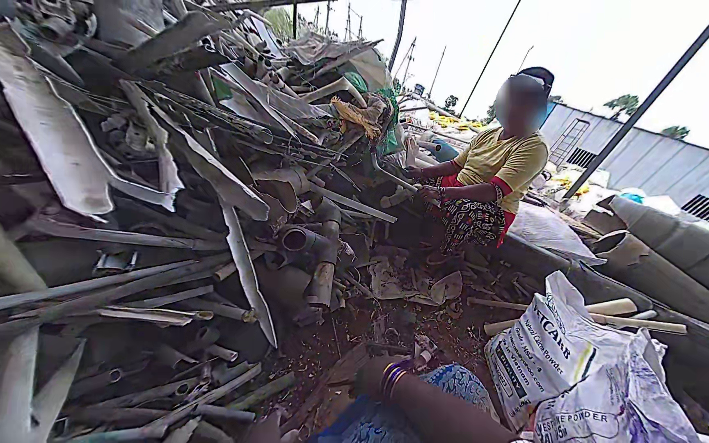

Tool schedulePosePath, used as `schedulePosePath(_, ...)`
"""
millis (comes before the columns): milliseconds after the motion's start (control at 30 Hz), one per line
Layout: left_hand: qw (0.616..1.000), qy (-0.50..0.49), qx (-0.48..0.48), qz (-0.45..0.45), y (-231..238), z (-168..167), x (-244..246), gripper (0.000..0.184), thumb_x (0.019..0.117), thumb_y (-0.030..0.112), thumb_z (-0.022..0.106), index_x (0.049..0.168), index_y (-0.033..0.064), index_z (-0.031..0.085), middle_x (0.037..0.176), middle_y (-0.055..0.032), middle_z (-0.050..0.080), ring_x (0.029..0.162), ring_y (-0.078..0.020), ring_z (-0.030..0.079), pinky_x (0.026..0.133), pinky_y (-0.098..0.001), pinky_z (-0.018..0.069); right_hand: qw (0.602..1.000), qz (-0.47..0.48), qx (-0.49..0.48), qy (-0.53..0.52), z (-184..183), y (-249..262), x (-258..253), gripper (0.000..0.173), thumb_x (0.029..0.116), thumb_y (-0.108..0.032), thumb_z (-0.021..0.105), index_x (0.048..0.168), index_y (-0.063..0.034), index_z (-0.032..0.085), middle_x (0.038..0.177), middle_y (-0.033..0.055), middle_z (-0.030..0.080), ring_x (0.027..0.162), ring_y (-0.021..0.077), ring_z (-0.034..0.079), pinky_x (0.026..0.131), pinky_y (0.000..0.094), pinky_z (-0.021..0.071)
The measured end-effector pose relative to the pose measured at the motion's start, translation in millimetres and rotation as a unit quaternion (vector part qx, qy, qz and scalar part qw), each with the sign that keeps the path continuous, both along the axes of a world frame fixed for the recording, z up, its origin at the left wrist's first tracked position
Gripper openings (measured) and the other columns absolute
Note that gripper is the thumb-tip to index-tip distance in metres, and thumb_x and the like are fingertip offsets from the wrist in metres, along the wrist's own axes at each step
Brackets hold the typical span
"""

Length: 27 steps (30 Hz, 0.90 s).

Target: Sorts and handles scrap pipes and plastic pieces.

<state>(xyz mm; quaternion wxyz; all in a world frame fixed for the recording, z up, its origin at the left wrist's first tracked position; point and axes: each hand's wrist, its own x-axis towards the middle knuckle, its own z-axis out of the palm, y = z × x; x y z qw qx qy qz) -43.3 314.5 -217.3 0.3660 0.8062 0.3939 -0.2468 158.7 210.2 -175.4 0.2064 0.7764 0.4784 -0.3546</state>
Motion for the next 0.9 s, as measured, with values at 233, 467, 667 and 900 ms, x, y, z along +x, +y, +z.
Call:
schedulePosePath(233,1.0,0.007,0.005,0.008,0.6,-11.1,-12.7,0.066,0.1056,0.04,0.057,0.153,-0.0035,0.041,0.146,-0.0282,0.055,0.139,-0.0395,0.052,0.117,-0.0539,0.0386,1.0,0.009,-0.014,-0.022,-13.4,10.5,-11.8,0.041,0.1036,-0.028,0.057,0.129,0.0036,0.063,0.134,0.0291,0.061,0.128,0.0471,0.057,0.099,0.0695,0.0457)
schedulePosePath(467,1.0,0.0,-0.004,0.022,6.1,-20.0,-28.3,0.067,0.1056,0.039,0.058,0.154,-0.0037,0.04,0.146,-0.0288,0.054,0.139,-0.0402,0.051,0.117,-0.0542,0.0376,0.999,0.019,-0.02,-0.022,-5.9,20.2,-27.6,0.04,0.1025,-0.025,0.059,0.129,0.0059,0.062,0.133,0.03,0.061,0.126,0.0483,0.058,0.098,0.0702,0.0453)
schedulePosePath(667,1.0,0.01,-0.012,0.023,10.1,-18.8,-32.5,0.067,0.1061,0.039,0.057,0.155,-0.0034,0.039,0.146,-0.0282,0.055,0.14,-0.0396,0.051,0.118,-0.0532,0.0373,0.999,-0.004,-0.004,-0.032,-2.8,28.1,-32.0,0.036,0.0985,-0.021,0.065,0.12,0.0074,0.066,0.131,0.0289,0.063,0.124,0.0468,0.06,0.094,0.0696,0.0476)
schedulePosePath(900,0.999,0.03,-0.012,0.017,9.8,-13.1,-29.0,0.069,0.1068,0.041,0.055,0.157,-0.0018,0.036,0.147,-0.0268,0.055,0.14,-0.0387,0.052,0.118,-0.0531,0.0377,0.999,-0.036,0.005,-0.037,-2.4,30.2,-26.4,0.037,0.0971,-0.022,0.066,0.12,0.0074,0.066,0.13,0.028,0.063,0.123,0.0453,0.06,0.093,0.0682,0.0487)
